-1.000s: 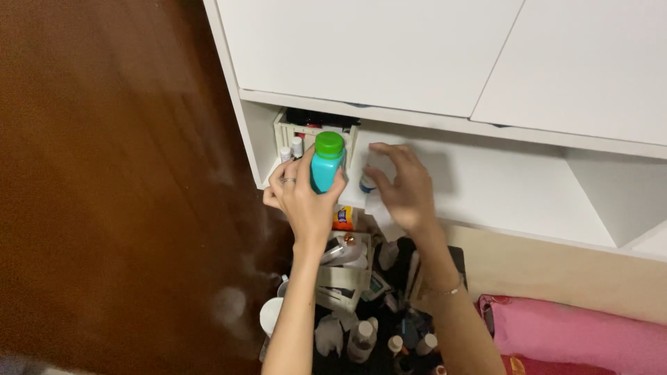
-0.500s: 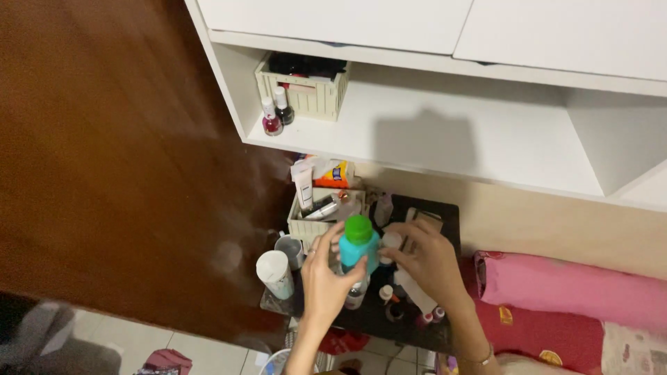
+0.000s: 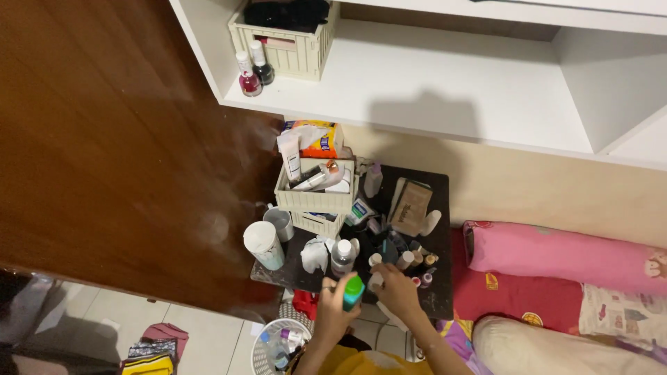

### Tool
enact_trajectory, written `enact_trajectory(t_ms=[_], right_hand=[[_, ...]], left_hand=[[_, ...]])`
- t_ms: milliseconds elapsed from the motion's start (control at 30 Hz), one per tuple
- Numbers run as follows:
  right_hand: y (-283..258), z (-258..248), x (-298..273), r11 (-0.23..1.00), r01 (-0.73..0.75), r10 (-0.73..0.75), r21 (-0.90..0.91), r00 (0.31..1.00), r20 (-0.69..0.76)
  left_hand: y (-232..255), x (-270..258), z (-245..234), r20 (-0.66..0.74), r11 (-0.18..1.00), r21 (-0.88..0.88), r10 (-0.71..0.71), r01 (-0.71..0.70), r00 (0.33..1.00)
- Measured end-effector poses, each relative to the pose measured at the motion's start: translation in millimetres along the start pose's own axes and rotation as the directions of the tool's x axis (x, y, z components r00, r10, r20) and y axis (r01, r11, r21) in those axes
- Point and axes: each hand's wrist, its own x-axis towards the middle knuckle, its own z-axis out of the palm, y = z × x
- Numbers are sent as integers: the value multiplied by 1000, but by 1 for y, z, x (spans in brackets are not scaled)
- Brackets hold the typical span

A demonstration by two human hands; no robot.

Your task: Cleaning a shelf with a wet wipe and organizing cosmetic items and accessories.

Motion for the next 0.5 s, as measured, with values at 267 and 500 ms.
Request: enact_trajectory(t_ms=[267,500], right_hand=[[40,54,13,981,106,-101,-164,994,39],[67,76,19,949,177,-166,-259,984,65]], left_hand=[[-52,3,66,238,980,176,-134,93,962],[-61,16,83,219,944,303,-203,131,954]])
